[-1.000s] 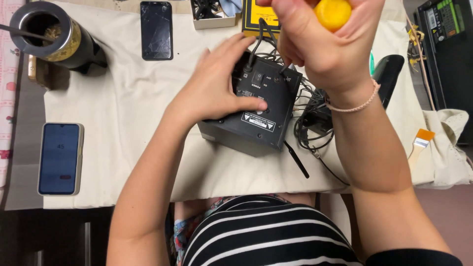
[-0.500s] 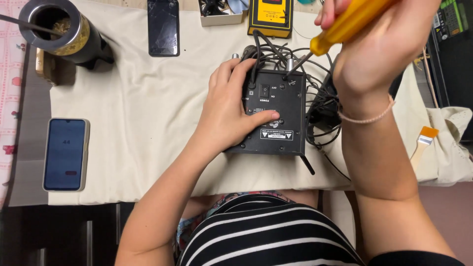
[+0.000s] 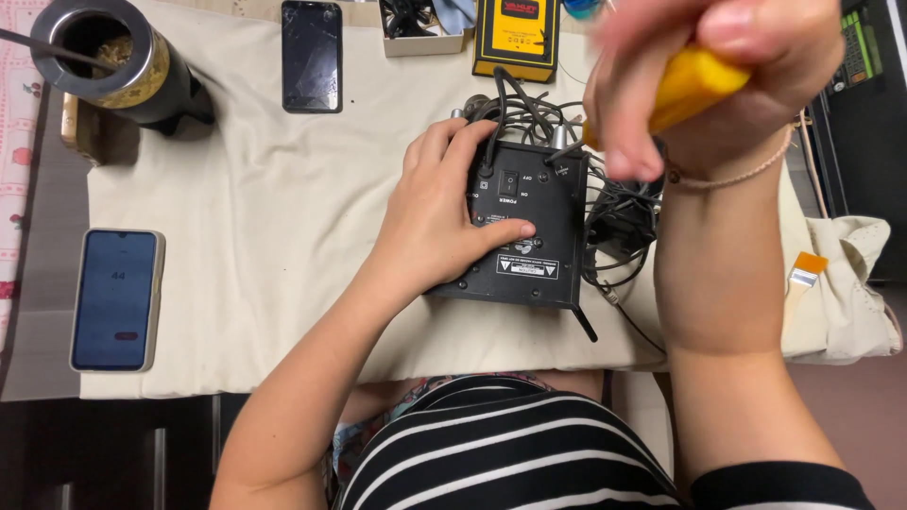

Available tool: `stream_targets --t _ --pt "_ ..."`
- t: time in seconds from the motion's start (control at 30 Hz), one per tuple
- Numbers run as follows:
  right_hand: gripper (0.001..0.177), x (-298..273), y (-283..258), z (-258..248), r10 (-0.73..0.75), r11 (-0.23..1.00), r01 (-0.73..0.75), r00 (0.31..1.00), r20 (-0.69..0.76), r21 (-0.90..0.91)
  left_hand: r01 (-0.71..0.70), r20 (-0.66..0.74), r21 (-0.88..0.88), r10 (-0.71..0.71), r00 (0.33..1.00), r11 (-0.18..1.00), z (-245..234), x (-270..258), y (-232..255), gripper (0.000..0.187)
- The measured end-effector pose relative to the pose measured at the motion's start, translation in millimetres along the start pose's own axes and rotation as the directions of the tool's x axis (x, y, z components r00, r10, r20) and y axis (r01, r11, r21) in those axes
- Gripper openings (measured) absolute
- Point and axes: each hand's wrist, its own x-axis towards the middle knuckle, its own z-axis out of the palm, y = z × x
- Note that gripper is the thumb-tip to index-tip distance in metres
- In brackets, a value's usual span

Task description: Finalizing the assembly of a speaker by using a screwdriver on the back panel and checking ports with a probe.

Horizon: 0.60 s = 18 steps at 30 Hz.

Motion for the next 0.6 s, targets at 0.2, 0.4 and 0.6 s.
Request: stream_targets --t 0.2,0.4,0.6 --pt "0.023 6 -1 58 -0.117 0.959 0.027 0.944 -0.307 -0.282 -0.047 -0.024 0.018 0.048 0.999 0.999 4 0 -4 0.099" --pt "0.017 30 33 62 -0.575 0.777 0.128 0.545 -0.61 -0.617 -0.05 -0.043 0.077 0.053 0.998 0.996 9 -1 -1 0.099" --pt "0.056 25 24 87 -0.57 0.722 -0.031 0.54 -0.62 -0.691 -0.042 -0.072 0.065 0.047 0.996 0.997 12 -1 -5 0.099"
